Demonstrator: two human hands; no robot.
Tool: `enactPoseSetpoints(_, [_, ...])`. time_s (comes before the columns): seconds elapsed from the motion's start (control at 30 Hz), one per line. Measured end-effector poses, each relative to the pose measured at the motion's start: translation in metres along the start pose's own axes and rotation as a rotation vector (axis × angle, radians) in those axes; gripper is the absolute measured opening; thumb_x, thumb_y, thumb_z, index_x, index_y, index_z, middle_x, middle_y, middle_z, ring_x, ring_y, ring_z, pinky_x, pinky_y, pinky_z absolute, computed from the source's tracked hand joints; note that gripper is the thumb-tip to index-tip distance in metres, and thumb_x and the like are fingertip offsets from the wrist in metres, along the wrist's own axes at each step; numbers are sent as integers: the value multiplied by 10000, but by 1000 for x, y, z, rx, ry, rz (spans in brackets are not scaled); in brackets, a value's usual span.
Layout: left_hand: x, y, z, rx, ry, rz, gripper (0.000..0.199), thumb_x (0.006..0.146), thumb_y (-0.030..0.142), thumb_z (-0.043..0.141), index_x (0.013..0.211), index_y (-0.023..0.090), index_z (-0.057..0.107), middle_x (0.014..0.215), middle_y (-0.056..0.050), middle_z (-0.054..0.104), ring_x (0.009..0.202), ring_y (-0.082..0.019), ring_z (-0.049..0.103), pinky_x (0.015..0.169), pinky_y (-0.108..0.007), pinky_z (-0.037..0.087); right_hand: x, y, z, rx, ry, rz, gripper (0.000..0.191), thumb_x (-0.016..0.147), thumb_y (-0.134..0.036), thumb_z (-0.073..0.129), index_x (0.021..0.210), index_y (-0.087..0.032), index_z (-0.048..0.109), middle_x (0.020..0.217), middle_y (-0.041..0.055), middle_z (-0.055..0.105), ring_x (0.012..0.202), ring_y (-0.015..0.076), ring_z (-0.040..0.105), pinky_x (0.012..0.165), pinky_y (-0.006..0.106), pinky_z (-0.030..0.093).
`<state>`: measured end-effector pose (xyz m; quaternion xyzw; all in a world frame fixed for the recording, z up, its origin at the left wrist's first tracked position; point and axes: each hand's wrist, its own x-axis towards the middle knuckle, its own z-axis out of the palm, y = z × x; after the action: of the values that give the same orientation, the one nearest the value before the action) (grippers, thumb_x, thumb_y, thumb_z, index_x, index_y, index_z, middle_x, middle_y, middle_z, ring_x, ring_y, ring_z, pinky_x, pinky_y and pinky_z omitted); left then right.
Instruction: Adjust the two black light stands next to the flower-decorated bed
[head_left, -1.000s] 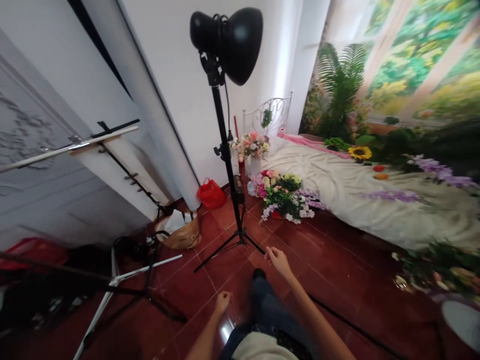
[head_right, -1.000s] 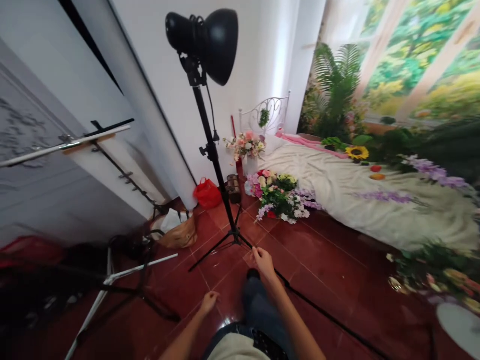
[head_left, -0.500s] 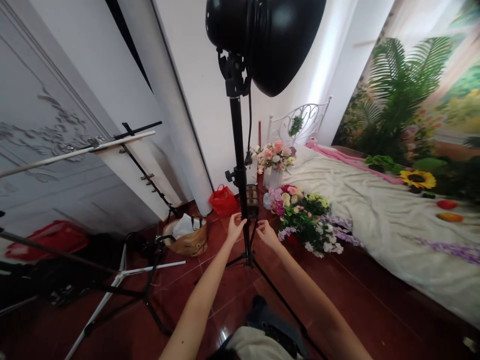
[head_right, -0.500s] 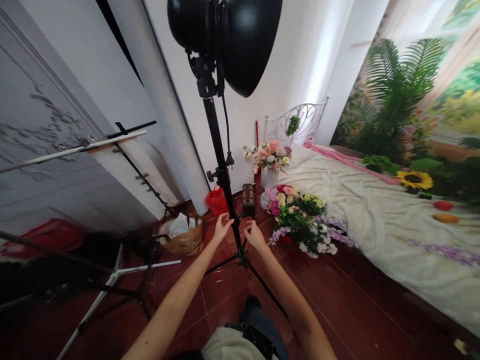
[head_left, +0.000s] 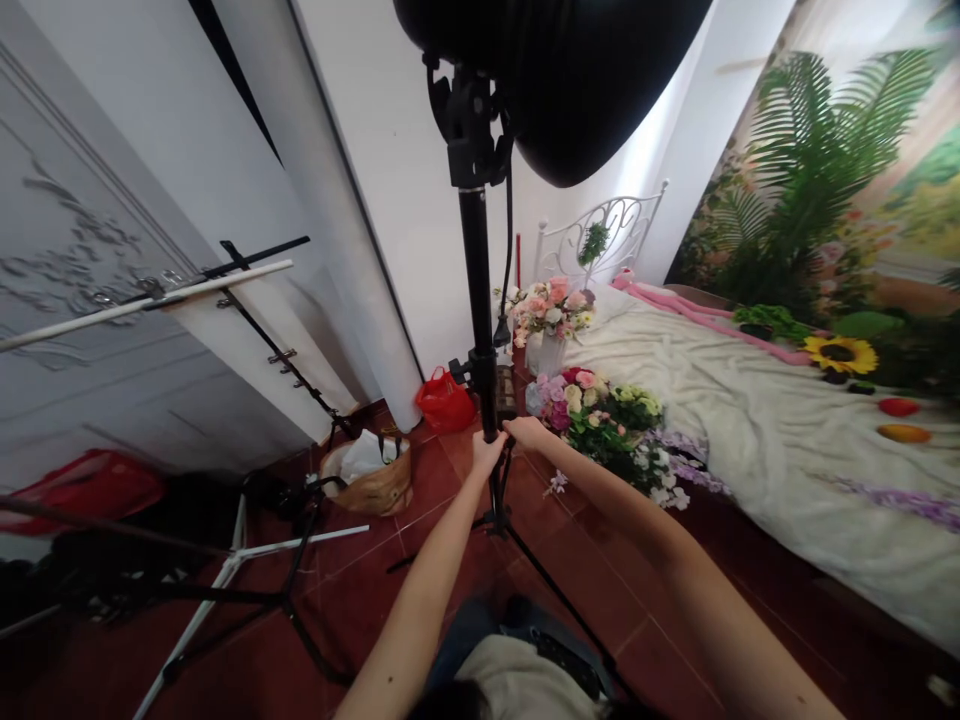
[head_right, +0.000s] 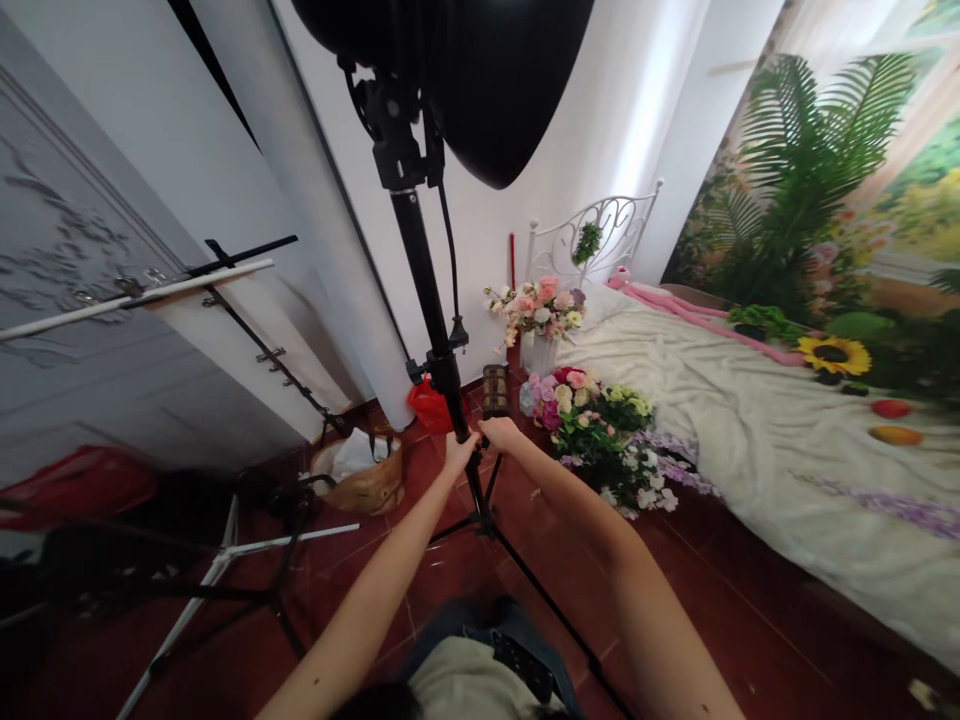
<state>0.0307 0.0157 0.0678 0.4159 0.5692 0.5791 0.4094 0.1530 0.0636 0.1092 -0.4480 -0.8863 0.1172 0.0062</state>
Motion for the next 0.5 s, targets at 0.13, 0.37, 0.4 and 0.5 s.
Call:
enactPoseSetpoints(0.13, [2,-2,1,7,37,-9,165,581,276,646,560,136,562,494,-6,551,497,-125,540,476,-227,424,-6,-5,8,-39,80,-67,233,679,-194,671,894,-177,584,872,116,666,827,238,629,667,252,422])
enactPoseSetpoints(0.37, [4,-6,2,9,41,12,135,582,250,629,548,135,567,524,-24,574,528,-137,559,510,-242,442,-24,-13,45,27,209,125,199,838,-195,473,1023,-152,534,956,139,660,852,207,619,668,229,403])
enactPoseSetpoints(0.4, [4,-6,2,7,41,7,140,582,256,632,552,135,568,522,-24,573,528,-137,558,510,-243,442,-20,-12,45,22,190,120,219,826,-198,497,1039,-156,526,954,133,663,853,207,621,665,226,402])
enactPoseSetpoints(0.5, [5,-7,2,3,28,-7,145,574,261,641,560,135,568,507,-13,559,515,-130,545,501,-236,432,-4,-6,38,-26,105,65,274,797,-198,546,1068,-169,513,940,113,670,852,207,627,654,225,410])
